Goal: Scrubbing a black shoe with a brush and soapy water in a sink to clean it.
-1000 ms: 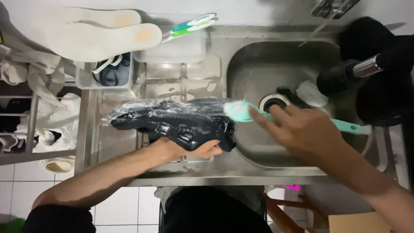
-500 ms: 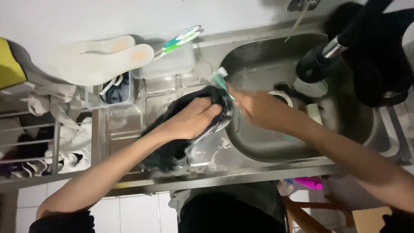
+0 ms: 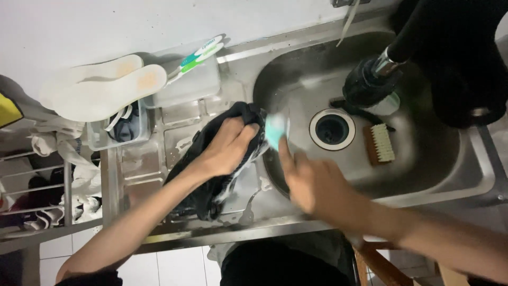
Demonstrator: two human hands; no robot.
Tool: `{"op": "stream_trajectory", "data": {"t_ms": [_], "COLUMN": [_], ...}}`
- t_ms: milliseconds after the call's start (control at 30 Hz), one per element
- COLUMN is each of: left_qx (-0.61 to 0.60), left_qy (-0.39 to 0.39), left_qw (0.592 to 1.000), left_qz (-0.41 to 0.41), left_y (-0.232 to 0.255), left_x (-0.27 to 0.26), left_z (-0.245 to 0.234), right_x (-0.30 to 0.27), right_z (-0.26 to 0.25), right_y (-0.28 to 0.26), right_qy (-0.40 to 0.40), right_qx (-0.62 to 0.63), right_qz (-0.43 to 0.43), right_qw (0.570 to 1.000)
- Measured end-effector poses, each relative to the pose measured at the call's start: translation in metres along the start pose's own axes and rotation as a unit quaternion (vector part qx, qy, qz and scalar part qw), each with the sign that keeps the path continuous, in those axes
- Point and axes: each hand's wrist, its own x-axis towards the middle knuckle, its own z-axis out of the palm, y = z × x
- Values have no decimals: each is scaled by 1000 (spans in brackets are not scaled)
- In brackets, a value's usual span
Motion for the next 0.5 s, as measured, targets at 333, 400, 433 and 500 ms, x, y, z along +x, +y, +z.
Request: {"op": "stream_trajectory", "data": {"t_ms": [333,400,433,500], "left_qx": [-19,-26,-15,-3], "left_qy": [37,46,43,36], "left_qw": [999,999,999,999], "left_qz": [-5,-1,-14,-29], "left_y": [-1,0,1,3], "left_x": [4,5,6,5], "left_z": [-4,-1,0,3], "right_x": [9,12,20,28], "right_z": [0,3,7,2], "right_y": [-26,-24,-16,-16], "right_qy": [2,-32,37,105], "right_qx": [86,153,161,171], "right_qz": [27,47,41,37], "right_qw": [996,987,985,979]}}
